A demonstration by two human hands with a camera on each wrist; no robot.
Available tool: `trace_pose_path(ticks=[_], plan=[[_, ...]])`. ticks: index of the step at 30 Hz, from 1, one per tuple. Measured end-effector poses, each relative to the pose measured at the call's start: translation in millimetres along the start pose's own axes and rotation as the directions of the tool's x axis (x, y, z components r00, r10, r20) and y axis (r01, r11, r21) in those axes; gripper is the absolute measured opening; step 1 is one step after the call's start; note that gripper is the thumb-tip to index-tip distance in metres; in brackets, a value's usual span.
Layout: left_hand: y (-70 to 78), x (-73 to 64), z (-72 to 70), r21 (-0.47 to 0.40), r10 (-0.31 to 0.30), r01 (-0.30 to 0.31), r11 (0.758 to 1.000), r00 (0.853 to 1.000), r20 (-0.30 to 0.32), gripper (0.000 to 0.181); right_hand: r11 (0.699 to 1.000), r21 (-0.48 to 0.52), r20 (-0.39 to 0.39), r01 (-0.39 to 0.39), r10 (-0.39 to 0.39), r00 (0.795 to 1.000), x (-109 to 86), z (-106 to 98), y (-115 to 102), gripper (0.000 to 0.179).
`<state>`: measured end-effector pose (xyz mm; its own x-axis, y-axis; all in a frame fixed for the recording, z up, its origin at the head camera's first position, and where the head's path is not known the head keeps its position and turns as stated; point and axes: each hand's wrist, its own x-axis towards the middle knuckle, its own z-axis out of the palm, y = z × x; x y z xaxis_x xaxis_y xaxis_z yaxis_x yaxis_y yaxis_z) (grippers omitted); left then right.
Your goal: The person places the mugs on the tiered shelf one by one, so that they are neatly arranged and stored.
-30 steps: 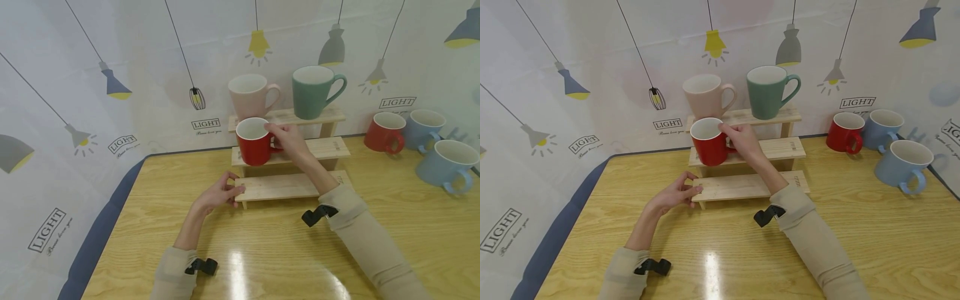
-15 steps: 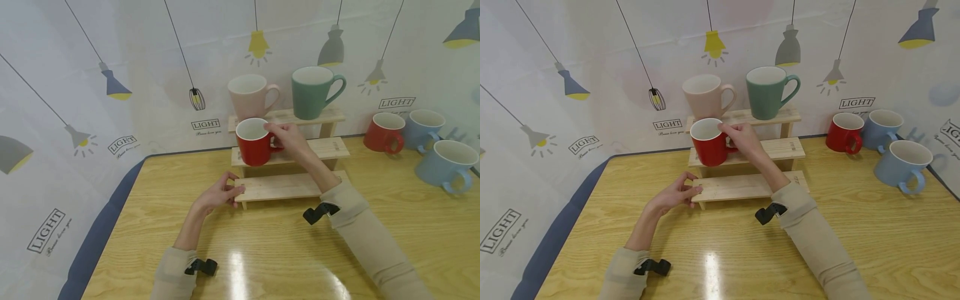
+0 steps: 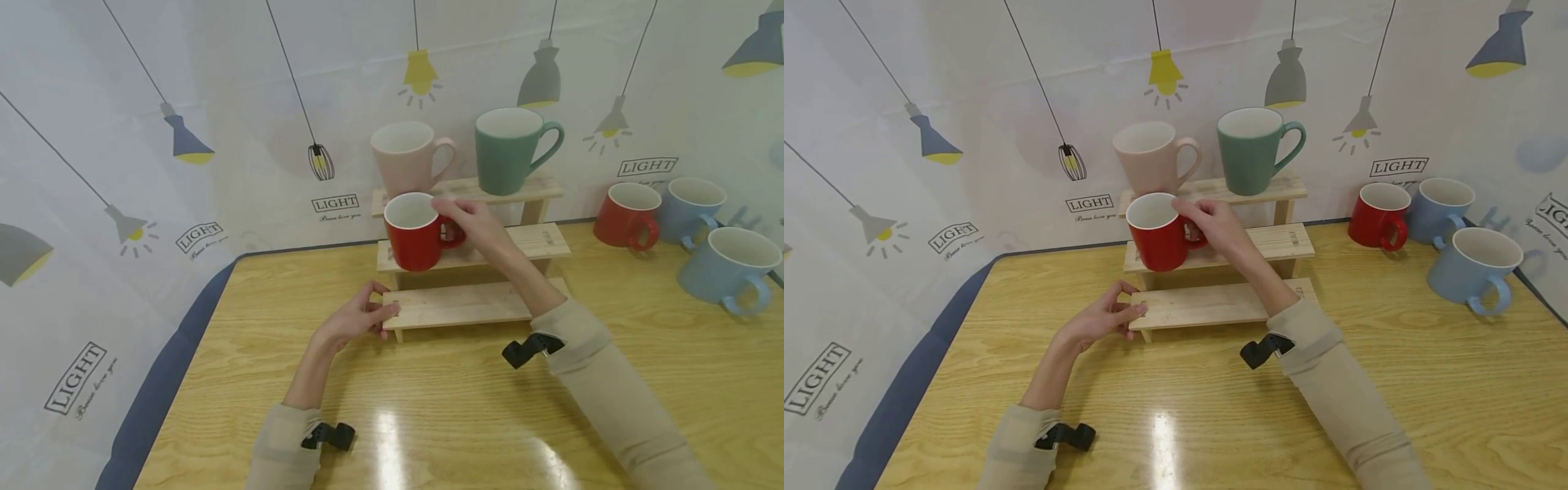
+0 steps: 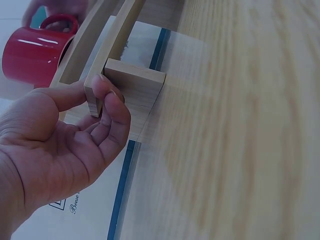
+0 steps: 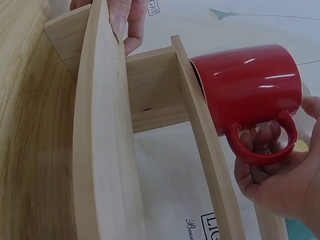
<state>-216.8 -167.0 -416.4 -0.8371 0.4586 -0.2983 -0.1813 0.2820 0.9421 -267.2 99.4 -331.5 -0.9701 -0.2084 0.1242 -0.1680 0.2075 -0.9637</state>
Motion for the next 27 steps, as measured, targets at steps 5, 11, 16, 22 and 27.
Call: trace_pose_path(ticks=[5, 11, 16, 22, 27], plan=[[0.0, -0.5, -0.3, 0.004, -0.002, 0.002, 1.000, 1.000, -0.001, 0.045, 1.000, -0.014, 0.014, 0.024, -0.023, 1.000, -3.9, -4, 2, 0.046], [-0.5, -0.3, -0.1, 0.010, -0.001, 0.001, 1.000, 1.000, -0.004, 0.045, 0.999, -0.007, -0.004, 0.044, -0.044, 0.999, -9.7, -14, 7, 0.044], [-0.5, -0.2, -0.1, 0.014, -0.003, 0.003, 1.000, 1.000, -0.005, 0.045, 0.999, -0.021, -0.017, 0.029, -0.029, 0.999, -17.2, -26, 11, 0.042], [0.6, -0.7, 0.6, 0.014, -0.014, 0.014, 1.000, 1.000, -0.011, 0.045, 0.997, -0.045, -0.041, 0.055, -0.057, 0.998, -26.5, -40, 14, 0.041], [1.9, -0.9, 1.7, 0.011, -0.019, 0.019, 1.000, 1.000, -0.014, 0.045, 0.993, -0.079, -0.040, 0.082, -0.085, 0.996, -35.5, -54, 16, 0.039]])
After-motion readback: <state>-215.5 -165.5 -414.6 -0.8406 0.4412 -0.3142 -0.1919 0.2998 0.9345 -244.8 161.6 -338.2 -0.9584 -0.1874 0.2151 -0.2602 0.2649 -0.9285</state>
